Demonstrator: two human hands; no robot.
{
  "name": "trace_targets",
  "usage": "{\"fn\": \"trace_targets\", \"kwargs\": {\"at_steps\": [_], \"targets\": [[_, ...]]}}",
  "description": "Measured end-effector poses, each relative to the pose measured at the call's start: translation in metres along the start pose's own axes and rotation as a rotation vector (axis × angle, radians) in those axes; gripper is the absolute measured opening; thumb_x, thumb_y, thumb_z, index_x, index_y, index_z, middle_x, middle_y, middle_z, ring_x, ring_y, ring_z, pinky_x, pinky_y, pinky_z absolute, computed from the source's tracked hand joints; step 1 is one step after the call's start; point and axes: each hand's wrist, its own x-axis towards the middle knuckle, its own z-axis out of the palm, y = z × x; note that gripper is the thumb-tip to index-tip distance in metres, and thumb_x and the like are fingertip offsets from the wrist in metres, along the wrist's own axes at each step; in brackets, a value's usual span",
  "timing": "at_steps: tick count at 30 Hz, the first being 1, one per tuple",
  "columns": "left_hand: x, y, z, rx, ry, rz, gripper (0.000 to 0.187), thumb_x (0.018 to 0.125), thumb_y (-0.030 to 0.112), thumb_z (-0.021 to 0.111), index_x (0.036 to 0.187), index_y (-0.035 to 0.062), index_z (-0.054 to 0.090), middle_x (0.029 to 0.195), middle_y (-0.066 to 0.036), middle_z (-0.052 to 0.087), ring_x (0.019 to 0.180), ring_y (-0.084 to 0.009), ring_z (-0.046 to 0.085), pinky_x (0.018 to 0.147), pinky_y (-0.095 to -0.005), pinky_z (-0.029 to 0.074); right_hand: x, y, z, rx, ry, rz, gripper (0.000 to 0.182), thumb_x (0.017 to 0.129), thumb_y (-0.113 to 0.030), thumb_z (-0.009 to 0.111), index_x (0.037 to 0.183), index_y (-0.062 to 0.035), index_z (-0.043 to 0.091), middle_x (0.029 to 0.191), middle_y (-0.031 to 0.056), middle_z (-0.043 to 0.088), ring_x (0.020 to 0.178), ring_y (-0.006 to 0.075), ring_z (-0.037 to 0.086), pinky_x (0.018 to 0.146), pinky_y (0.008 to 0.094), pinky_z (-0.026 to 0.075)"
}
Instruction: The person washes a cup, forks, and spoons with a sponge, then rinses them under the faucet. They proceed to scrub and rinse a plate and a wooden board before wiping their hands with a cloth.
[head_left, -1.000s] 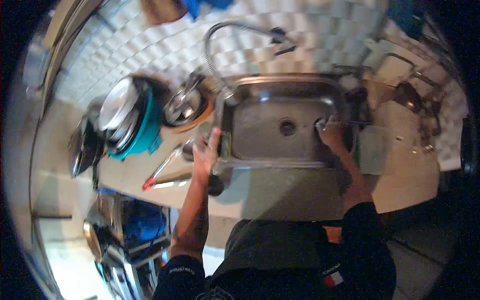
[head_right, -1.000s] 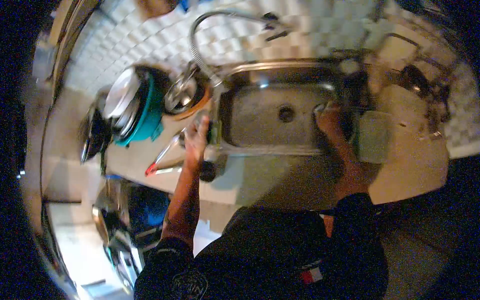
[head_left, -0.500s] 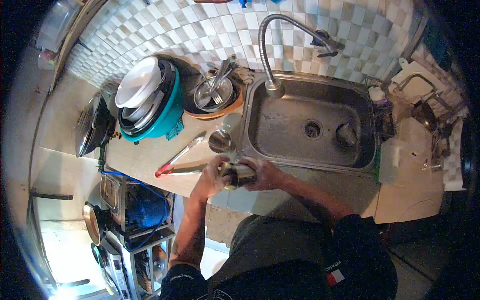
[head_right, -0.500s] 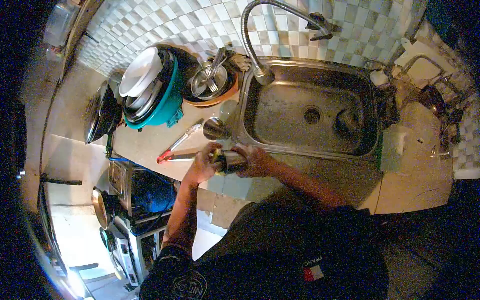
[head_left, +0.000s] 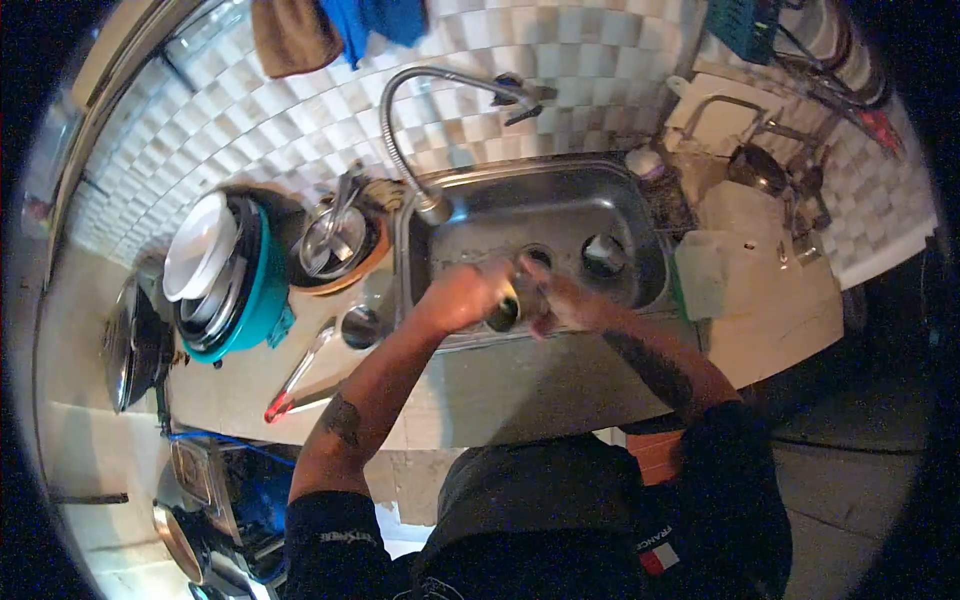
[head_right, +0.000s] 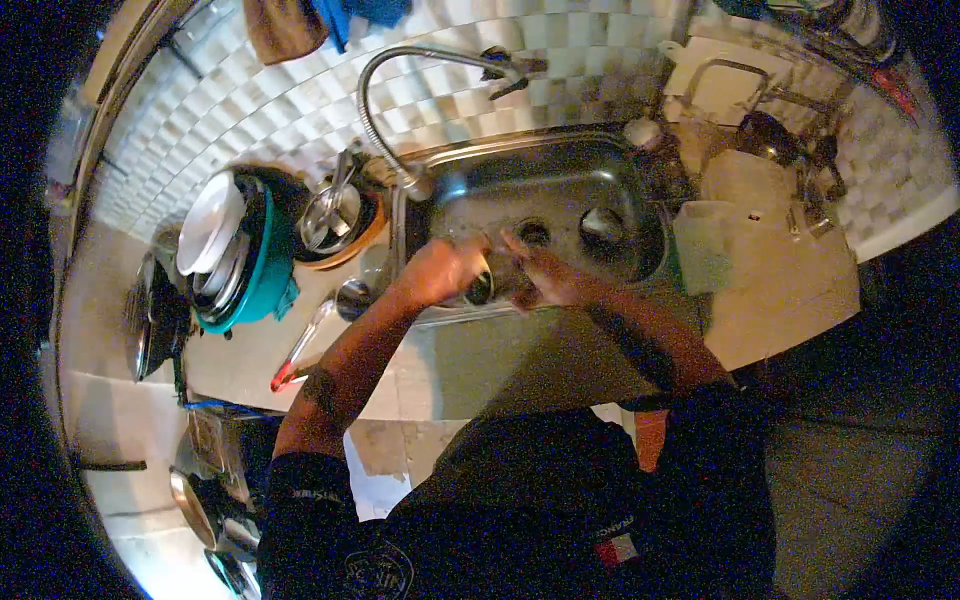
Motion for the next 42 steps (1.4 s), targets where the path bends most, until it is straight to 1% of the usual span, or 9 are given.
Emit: {"fn": "trace_targets", "kwargs": {"at_steps": [4,9,12,16,19,25,30,36,42], "targets": [[0.017,-0.012,0.042,-1.039,0.022,-0.602,0.028,0.087,0.012,0.051,0.113,0.0023,0.056,0.072,-0.009,0.061,0.056,-0.0233,0.061,0.049,-0.0374,0.05,-0.017,-0.013,-0.014,-1.101,0.453,-0.9,0.058,0.084,-0.039,0.068,0.123,-0.001,0.048,0.108,0.0211,0.051,0.103,0.0379,0.051,0.083,0.0466,0.048],[0.035,-0.003,0.07,-0.661,-0.141,-0.475,0.015,0.09,0.014,0.053,0.1,0.0033,0.052,0.073,-0.011,0.061,0.064,-0.0188,0.064,0.051,-0.0381,0.051,-0.001,0.06,-0.061,-0.893,0.382,-0.488,0.036,0.093,-0.028,0.053,0.115,-0.0003,0.055,0.101,0.0158,0.063,0.096,0.0291,0.061,0.085,0.042,0.049],[0.035,-0.007,0.08,-0.083,-0.17,0.156,0.019,0.085,0.01,0.057,0.102,0.0067,0.051,0.069,-0.013,0.06,0.07,-0.0226,0.067,0.06,-0.0431,0.05,-0.036,0.023,-0.041,-0.541,0.023,0.018,0.033,0.092,-0.026,0.053,0.114,-0.0012,0.056,0.095,0.014,0.067,0.091,0.0314,0.064,0.085,0.0416,0.05],[0.033,0.003,0.078,-0.373,-0.177,-0.305,0.041,0.08,0.006,0.059,0.12,0.0103,0.05,0.086,-0.022,0.064,0.078,-0.0403,0.064,0.069,-0.0455,0.05,-0.039,0.021,-0.026,-1.008,0.317,-0.391,0.058,0.081,-0.03,0.07,0.126,-0.0033,0.046,0.111,0.0211,0.062,0.095,0.0371,0.062,0.081,0.0469,0.051],[0.022,-0.029,0.131,-0.45,0.043,-0.051,0.044,0.082,0.007,0.058,0.125,0.0075,0.047,0.089,-0.023,0.065,0.081,-0.0427,0.063,0.071,-0.046,0.051,-0.043,0.006,-0.015,-1.259,0.397,-0.576,0.082,0.066,-0.051,0.077,0.119,0.0049,0.051,0.102,0.0256,0.062,0.094,0.0371,0.063,0.083,0.0456,0.051],[0.03,0.003,0.076,0.259,-0.312,-0.318,0.038,0.085,0.008,0.057,0.123,0.0043,0.048,0.083,-0.024,0.066,0.079,-0.0422,0.065,0.07,-0.0496,0.052,0.016,0.028,-0.061,-1.254,-0.077,0.15,0.091,0.057,-0.062,0.077,0.115,0.0055,0.056,0.107,0.0279,0.062,0.094,0.0384,0.064,0.085,0.0433,0.051],[-0.023,-0.028,0.049,-0.15,0.417,-0.392,0.024,0.091,0.014,0.056,0.114,0.0051,0.054,0.083,-0.023,0.065,0.082,-0.0357,0.067,0.068,-0.0431,0.052,0.076,0.028,-0.138,-1.295,0.598,-0.57,0.082,0.055,-0.051,0.085,0.115,-0.0021,0.057,0.112,0.0253,0.06,0.101,0.0364,0.061,0.087,0.0446,0.048],[-0.127,-0.02,-0.037,-0.304,1.104,-0.648,0.024,0.091,0.017,0.06,0.103,-0.0031,0.055,0.074,-0.007,0.06,0.061,-0.0139,0.054,0.059,-0.0276,0.047,0.107,0.011,-0.203,-1.253,0.685,-0.189,0.087,0.067,-0.041,0.079,0.133,-0.004,0.036,0.124,0.0253,0.055,0.113,0.0389,0.056,0.091,0.0439,0.048],[-0.179,-0.07,-0.055,-0.432,0.615,-1.045,0.029,0.083,0.025,0.068,0.095,0.0011,0.06,0.067,-0.006,0.06,0.05,-0.0106,0.054,0.044,-0.0264,0.046,0.124,0.023,-0.209,-1.657,0.89,0.153,0.108,0.068,-0.059,0.073,0.144,-0.0003,0.024,0.14,0.0259,0.04,0.126,0.0391,0.045,0.105,0.0441,0.036]]}}
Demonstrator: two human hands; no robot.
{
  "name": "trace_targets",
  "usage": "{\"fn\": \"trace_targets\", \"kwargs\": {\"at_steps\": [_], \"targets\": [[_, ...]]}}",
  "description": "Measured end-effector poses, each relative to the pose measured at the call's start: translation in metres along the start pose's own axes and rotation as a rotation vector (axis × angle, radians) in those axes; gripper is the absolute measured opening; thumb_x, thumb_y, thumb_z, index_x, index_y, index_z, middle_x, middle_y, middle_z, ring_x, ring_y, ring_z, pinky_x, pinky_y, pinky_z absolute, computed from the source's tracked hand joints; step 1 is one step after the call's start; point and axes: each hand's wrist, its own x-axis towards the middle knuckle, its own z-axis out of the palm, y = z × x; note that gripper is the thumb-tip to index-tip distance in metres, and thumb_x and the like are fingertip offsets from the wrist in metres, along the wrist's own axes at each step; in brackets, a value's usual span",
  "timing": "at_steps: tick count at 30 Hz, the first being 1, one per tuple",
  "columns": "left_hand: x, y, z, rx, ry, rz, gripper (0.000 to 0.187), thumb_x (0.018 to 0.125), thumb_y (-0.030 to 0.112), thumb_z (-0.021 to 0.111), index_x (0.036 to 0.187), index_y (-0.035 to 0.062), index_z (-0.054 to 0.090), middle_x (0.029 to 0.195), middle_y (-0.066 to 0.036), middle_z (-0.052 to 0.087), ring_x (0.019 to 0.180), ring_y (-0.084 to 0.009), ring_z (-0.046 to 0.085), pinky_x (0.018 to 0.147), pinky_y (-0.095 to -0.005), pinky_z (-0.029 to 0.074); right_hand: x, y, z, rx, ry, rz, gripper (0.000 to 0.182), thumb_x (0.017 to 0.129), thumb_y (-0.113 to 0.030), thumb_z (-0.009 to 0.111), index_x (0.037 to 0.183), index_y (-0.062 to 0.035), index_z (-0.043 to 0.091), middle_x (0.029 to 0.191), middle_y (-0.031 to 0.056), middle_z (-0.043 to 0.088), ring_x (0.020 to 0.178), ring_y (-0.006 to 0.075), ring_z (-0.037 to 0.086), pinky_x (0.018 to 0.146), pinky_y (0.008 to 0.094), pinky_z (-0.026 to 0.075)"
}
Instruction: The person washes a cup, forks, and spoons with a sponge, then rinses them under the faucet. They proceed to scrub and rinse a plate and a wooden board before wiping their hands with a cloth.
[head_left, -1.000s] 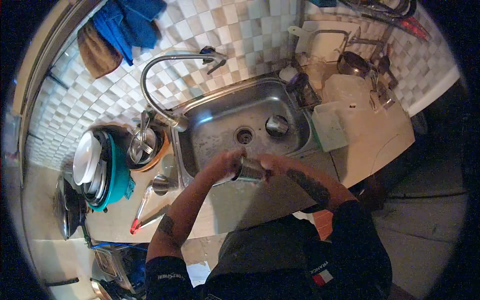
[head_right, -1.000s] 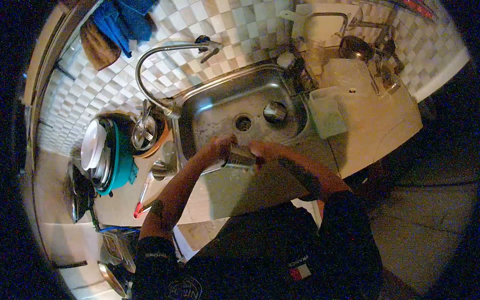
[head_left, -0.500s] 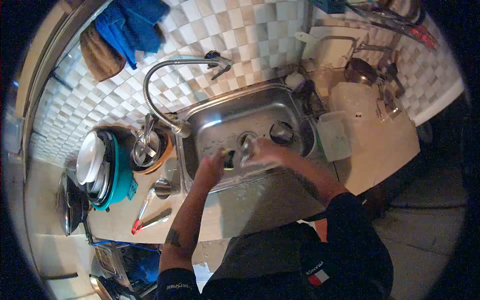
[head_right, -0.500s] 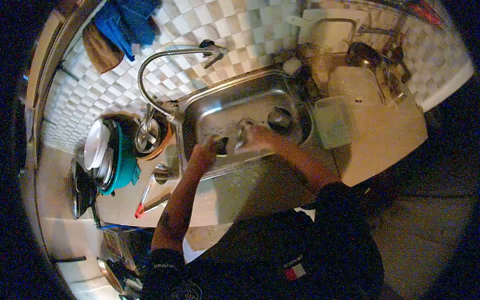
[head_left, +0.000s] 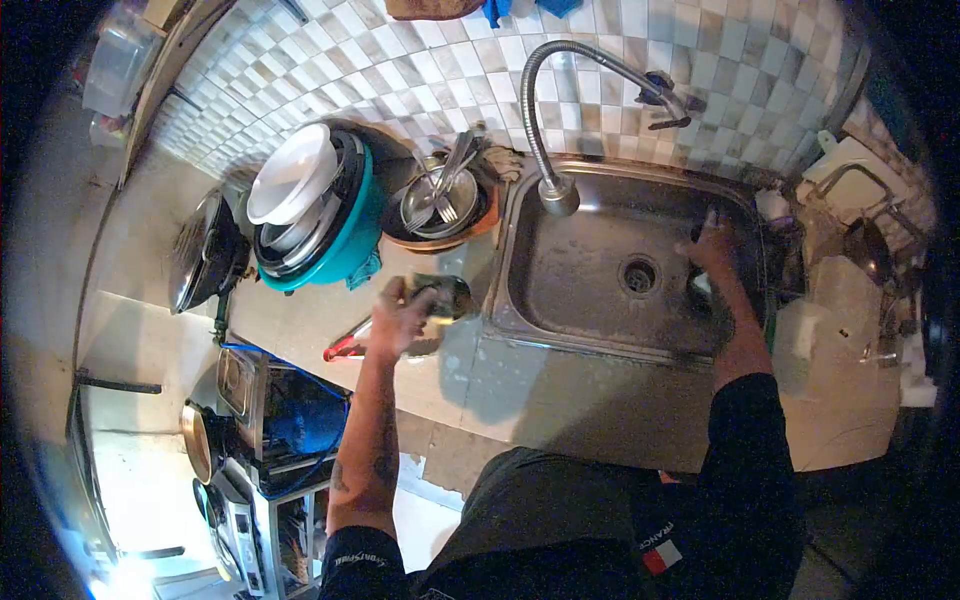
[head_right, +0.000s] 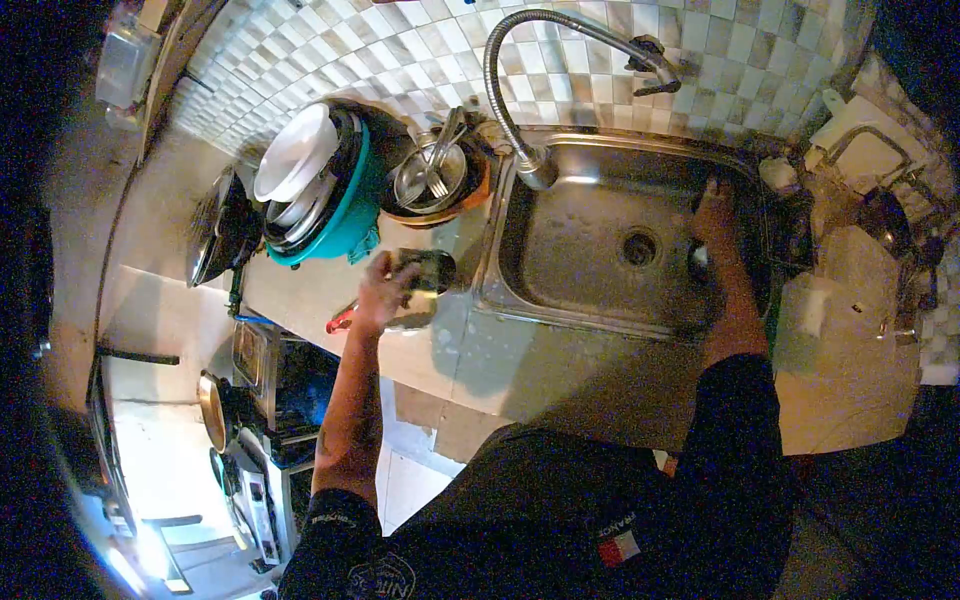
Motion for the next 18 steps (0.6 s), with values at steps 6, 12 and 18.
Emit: {"fn": "trace_targets", "kwargs": {"at_steps": [6,12,18], "targets": [[0.051,-0.039,0.039,0.466,-0.265,0.401,0.039,0.079,0.027,0.07,0.108,0.003,0.06,0.08,-0.008,0.064,0.063,-0.0185,0.06,0.054,-0.0304,0.051,-0.094,-0.132,-0.015,1.282,0.077,-0.607,0.093,0.072,-0.05,0.078,0.137,0.0001,0.033,0.135,0.016,0.044,0.125,0.0262,0.043,0.106,0.0412,0.034],[0.004,-0.012,0.129,-0.26,-0.68,0.127,0.035,0.09,0.033,0.051,0.106,0.0036,0.06,0.079,-0.01,0.063,0.059,-0.0197,0.061,0.046,-0.0324,0.048,-0.181,-0.178,-0.086,0.984,0.385,-0.842,0.064,0.074,-0.053,0.073,0.116,-0.0073,0.058,0.116,0.0146,0.057,0.106,0.0324,0.054,0.097,0.0469,0.037],[-0.049,0.066,0.163,-0.302,-0.773,-0.139,0.022,0.084,0.019,0.059,0.101,0.0064,0.06,0.08,-0.008,0.064,0.064,-0.0222,0.065,0.057,-0.0366,0.054,-0.163,-0.122,-0.112,1.022,-0.055,-0.641,0.04,0.081,-0.04,0.063,0.098,-0.0037,0.063,0.082,0.01,0.065,0.081,0.0309,0.061,0.077,0.0431,0.047]]}}
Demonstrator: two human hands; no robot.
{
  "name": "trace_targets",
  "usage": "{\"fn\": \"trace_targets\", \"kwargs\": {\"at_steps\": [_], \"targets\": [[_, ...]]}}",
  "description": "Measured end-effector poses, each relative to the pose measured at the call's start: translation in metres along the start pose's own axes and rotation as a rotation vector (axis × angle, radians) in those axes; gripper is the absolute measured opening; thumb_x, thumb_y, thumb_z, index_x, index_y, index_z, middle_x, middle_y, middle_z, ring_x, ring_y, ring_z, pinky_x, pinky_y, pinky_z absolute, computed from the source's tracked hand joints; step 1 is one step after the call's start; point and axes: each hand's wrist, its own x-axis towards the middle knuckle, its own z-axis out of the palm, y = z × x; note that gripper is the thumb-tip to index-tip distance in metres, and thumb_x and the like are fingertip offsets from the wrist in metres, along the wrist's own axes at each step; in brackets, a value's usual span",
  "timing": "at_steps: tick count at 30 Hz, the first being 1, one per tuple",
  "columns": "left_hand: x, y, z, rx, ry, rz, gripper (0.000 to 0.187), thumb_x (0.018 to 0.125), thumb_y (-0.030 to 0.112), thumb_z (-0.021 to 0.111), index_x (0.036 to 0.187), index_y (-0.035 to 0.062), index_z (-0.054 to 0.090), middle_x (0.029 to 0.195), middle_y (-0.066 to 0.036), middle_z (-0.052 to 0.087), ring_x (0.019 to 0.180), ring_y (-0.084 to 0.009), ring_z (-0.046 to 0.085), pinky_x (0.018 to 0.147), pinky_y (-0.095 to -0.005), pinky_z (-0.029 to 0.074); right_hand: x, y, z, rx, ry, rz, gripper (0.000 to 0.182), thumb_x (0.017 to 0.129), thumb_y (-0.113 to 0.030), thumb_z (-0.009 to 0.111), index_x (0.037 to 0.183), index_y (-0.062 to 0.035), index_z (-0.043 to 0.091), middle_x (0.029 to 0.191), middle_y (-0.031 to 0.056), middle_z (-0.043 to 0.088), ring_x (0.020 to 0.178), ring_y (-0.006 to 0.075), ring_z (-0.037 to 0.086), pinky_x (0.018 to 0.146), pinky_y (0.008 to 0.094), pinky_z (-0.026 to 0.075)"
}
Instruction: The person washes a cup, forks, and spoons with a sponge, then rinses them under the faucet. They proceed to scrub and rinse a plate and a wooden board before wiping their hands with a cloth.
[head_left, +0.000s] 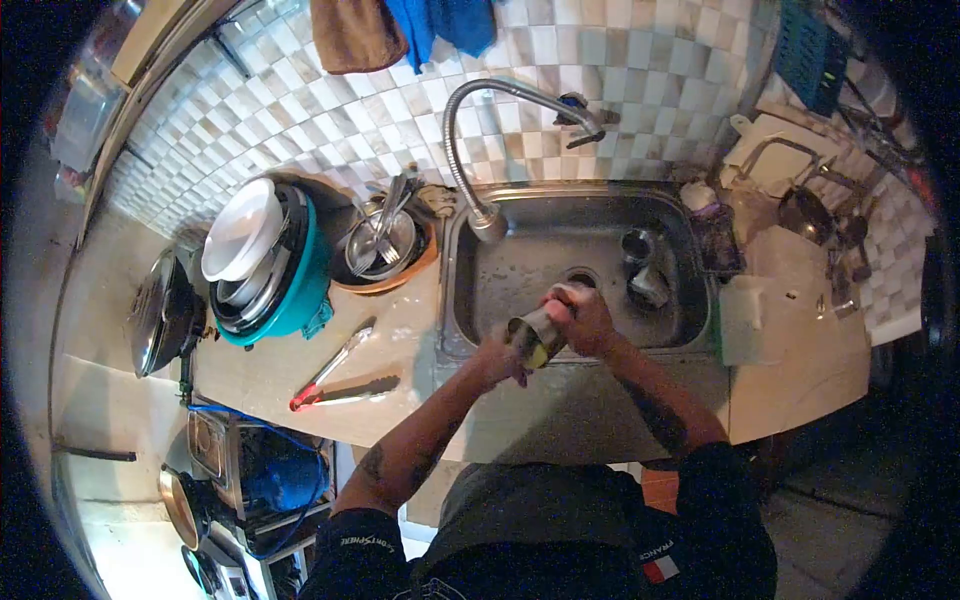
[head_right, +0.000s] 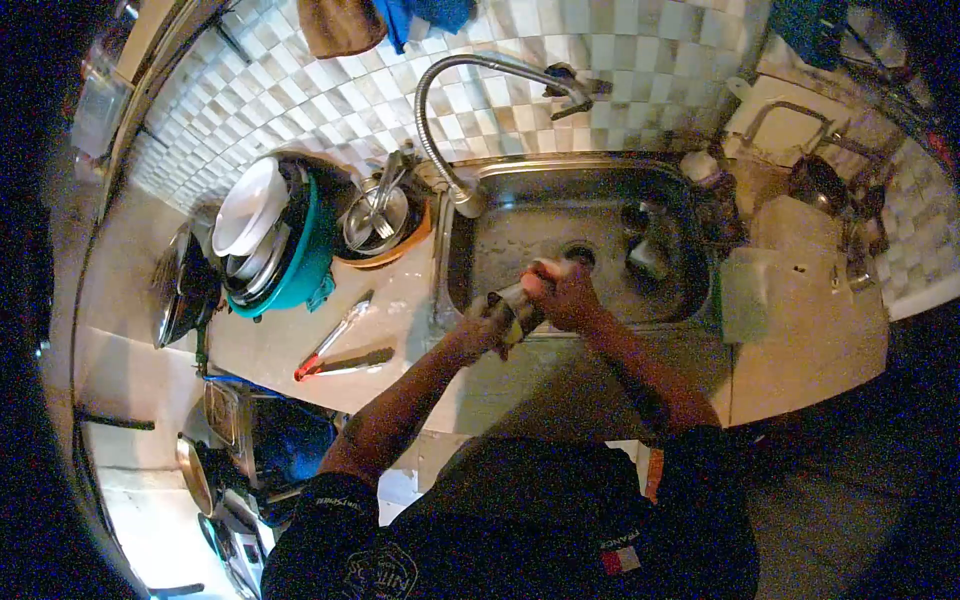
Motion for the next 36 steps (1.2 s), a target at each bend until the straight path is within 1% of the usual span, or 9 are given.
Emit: {"fn": "trace_targets", "kwargs": {"at_steps": [5,12,16,20,25,30,31,34,36], "targets": [[0.035,0.029,0.015,1.41,-0.197,0.886,0.036,0.078,0.015,0.058,0.113,0.0204,0.056,0.082,-0.017,0.065,0.07,-0.0369,0.065,0.061,-0.0457,0.053,-0.035,0.026,-0.025,0.692,-0.681,0.736,0.048,0.081,-0.042,0.062,0.109,-0.0026,0.058,0.086,0.0122,0.064,0.083,0.0295,0.062,0.073,0.041,0.05],[0.08,-0.005,0.015,0.779,-0.057,0.608,0.033,0.087,0.022,0.055,0.117,0.0117,0.05,0.078,-0.016,0.064,0.073,-0.0322,0.066,0.056,-0.0429,0.052,-0.038,-0.009,-0.04,-0.217,-0.086,-0.161,0.071,0.079,-0.057,0.062,0.122,-0.0013,0.052,0.098,0.0192,0.062,0.099,0.035,0.06,0.083,0.0425,0.05],[0.089,-0.046,0.031,0.024,-0.218,0.11,0.027,0.094,0.031,0.055,0.11,0.0092,0.056,0.08,-0.007,0.063,0.062,-0.017,0.061,0.049,-0.0295,0.05,-0.038,-0.015,-0.05,-0.517,-0.171,-0.127,0.088,0.062,-0.058,0.075,0.123,-0.0002,0.05,0.104,0.0181,0.059,0.105,0.0392,0.054,0.094,0.0464,0.043],[0.077,-0.031,0.03,0.202,-0.297,-0.255,0.04,0.093,0.028,0.055,0.125,0.0068,0.046,0.097,-0.012,0.06,0.058,-0.019,0.061,0.051,-0.0317,0.057,-0.031,0.015,-0.041,-0.709,-0.369,-0.134,0.094,0.057,-0.06,0.077,0.127,-0.0027,0.049,0.115,0.0173,0.056,0.11,0.038,0.052,0.098,0.049,0.039],[0.093,-0.06,0.008,0.413,0.136,0.234,0.047,0.088,0.017,0.052,0.131,0.0029,0.038,0.093,-0.021,0.064,0.069,-0.0274,0.066,0.063,-0.0417,0.056,-0.016,0.117,-0.003,-0.745,-0.265,-0.078,0.082,0.063,-0.049,0.078,0.13,-0.0098,0.049,0.115,0.0134,0.059,0.112,0.0309,0.053,0.099,0.0454,0.039],[0.081,-0.089,-0.026,0.646,0.419,0.486,0.049,0.083,0.009,0.053,0.129,0.0015,0.038,0.107,-0.03,0.06,0.096,-0.0444,0.062,0.08,-0.0479,0.052,0.027,0.137,0.07,-0.448,-0.138,-0.479,0.08,0.064,-0.042,0.079,0.13,-0.0101,0.047,0.115,0.0148,0.059,0.11,0.033,0.055,0.093,0.0439,0.047],[0.054,-0.057,-0.017,0.558,0.403,0.289,0.047,0.083,0.008,0.055,0.127,0.0014,0.04,0.107,-0.029,0.059,0.095,-0.0427,0.062,0.08,-0.0459,0.052,0.028,0.136,0.071,-0.455,-0.175,-0.459,0.077,0.065,-0.039,0.078,0.129,-0.0096,0.048,0.115,0.0157,0.059,0.108,0.0341,0.056,0.091,0.044,0.048],[0.037,-0.065,-0.033,0.657,0.606,0.631,0.048,0.084,0.008,0.058,0.127,0.0019,0.039,0.108,-0.028,0.058,0.09,-0.0394,0.063,0.077,-0.045,0.054,0.034,0.091,0.036,-0.352,-0.242,-0.311,0.062,0.067,-0.024,0.074,0.122,-0.0065,0.053,0.111,0.0193,0.06,0.1,0.0381,0.06,0.085,0.0452,0.051],[0.011,-0.053,-0.034,0.163,0.582,0.318,0.042,0.089,0.009,0.056,0.127,0.0037,0.041,0.108,-0.021,0.059,0.089,-0.0291,0.065,0.074,-0.04,0.055,0.053,0.111,0.014,-0.408,-0.046,-0.124,0.076,0.055,-0.032,0.084,0.12,-0.0079,0.051,0.107,0.0178,0.061,0.103,0.0358,0.059,0.085,0.042,0.049]]}}
